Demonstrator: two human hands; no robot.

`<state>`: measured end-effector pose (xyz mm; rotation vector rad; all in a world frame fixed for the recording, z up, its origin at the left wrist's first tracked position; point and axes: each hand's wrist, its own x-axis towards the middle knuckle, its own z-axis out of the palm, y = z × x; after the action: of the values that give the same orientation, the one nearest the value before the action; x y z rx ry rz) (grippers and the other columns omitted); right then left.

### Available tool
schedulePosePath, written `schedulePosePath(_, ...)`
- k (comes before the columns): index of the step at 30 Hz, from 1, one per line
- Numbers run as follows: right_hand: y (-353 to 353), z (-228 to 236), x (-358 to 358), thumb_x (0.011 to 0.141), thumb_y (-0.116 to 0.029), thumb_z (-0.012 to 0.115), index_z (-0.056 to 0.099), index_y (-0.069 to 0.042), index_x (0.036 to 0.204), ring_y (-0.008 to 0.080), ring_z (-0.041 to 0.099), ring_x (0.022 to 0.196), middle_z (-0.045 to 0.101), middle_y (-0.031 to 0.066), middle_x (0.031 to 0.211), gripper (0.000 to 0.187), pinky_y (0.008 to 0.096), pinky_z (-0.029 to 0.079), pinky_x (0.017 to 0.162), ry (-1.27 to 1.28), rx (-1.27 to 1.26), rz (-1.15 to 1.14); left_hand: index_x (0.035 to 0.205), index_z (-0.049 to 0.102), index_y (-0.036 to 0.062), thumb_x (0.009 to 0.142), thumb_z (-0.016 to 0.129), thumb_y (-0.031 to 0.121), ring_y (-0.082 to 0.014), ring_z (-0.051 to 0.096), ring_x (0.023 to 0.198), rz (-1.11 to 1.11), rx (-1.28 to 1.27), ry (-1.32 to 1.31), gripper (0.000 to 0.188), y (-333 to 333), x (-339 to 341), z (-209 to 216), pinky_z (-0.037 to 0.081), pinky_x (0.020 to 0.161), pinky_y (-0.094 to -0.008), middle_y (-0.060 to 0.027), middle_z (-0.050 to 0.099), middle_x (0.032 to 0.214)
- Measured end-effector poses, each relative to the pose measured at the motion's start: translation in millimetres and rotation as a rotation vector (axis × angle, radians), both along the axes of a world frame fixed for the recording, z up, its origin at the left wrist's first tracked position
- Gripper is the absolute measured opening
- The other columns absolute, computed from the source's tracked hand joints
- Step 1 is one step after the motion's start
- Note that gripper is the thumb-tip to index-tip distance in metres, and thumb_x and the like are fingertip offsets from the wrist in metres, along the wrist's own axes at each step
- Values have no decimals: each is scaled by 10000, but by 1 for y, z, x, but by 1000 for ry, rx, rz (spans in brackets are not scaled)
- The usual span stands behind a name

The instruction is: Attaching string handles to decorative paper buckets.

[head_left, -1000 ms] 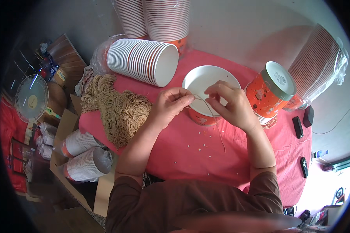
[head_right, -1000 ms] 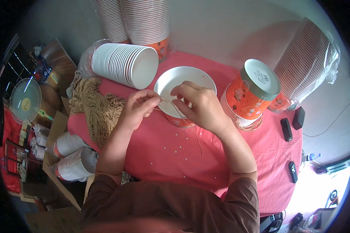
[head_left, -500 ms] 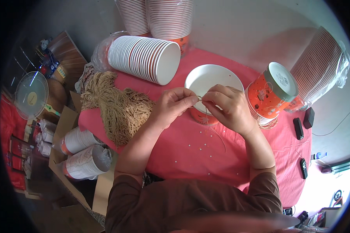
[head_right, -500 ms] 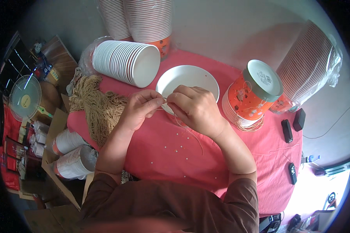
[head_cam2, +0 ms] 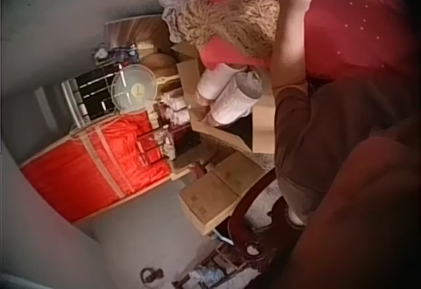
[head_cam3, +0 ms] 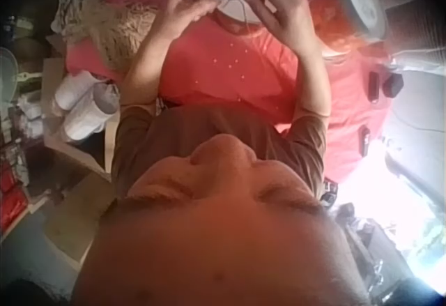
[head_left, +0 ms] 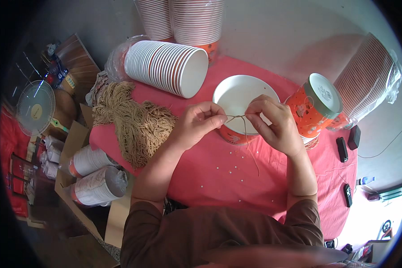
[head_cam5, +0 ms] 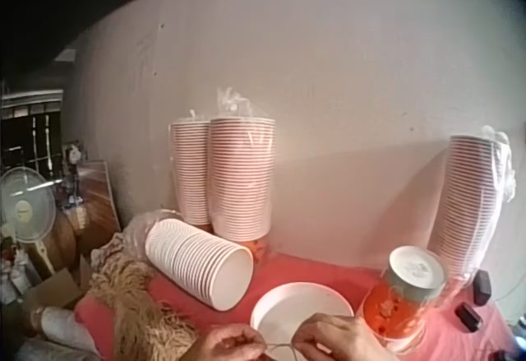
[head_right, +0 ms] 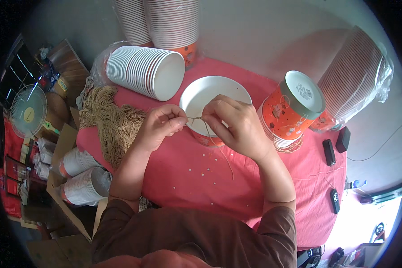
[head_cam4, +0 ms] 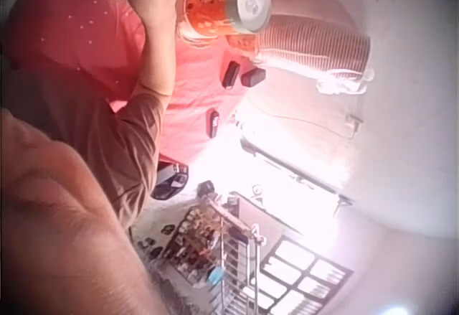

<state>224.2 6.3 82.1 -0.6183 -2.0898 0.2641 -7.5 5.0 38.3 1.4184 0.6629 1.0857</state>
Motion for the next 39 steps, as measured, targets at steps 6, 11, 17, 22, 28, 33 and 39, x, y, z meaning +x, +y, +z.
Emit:
schedulePosePath(6,-2,-5,-12,820,-44,705,627,-31,874,277,644,638,639,91,813,96,367,496,554,-58,25,60,971,660,19,935,639,96,-19,441,623,-15,-8,-44,87,-1,5,-3,320,529,-178,31,577,751)
schedulePosePath(11,1,-10,-15,816,-71,721,633,-39,860,271,629,618,630,85,800,104,373,489,545,-24,7,40,994,665,12,927,648,77,-14,450,632,-29,-7,-17,95,-2,5,-4,325,527,-170,33,581,760)
schedulePosePath(17,2,-12,-15,815,-74,723,633,-38,842,269,625,611,628,83,793,101,376,485,541,-53,21,6,990,670,-14,943,656,57,-23,578,763,-70,-29,-37,86,-3,2,-3,479,660,-186,27,642,850)
schedulePosePath(22,1,-13,-17,818,-79,719,638,-40,843,272,629,612,632,85,792,94,379,489,543,-53,-5,16,1042,652,-5,903,672,30,-19,562,740,-19,8,-17,144,-4,8,-8,462,627,-167,15,632,867)
schedulePosePath(28,0,-12,-17,833,-73,697,635,-36,852,292,634,624,640,95,798,75,390,494,554,-78,-46,23,994,654,-18,902,686,18,-15,583,752,25,51,-29,103,-7,10,-11,481,643,-172,14,654,855)
schedulePosePath(33,-1,-11,-16,860,-74,676,631,-20,863,316,636,634,648,115,807,71,397,497,571,-71,-139,37,899,613,21,842,666,-40,5,480,660,181,323,118,99,-8,15,-12,397,563,-174,47,575,785)
schedulePosePath(39,-2,-11,-15,893,-70,655,640,6,888,288,639,666,655,141,816,77,375,491,588,-39,-337,58,883,609,25,797,661,-92,-19,435,600,251,587,173,154,-4,16,-12,349,522,-205,18,576,807)
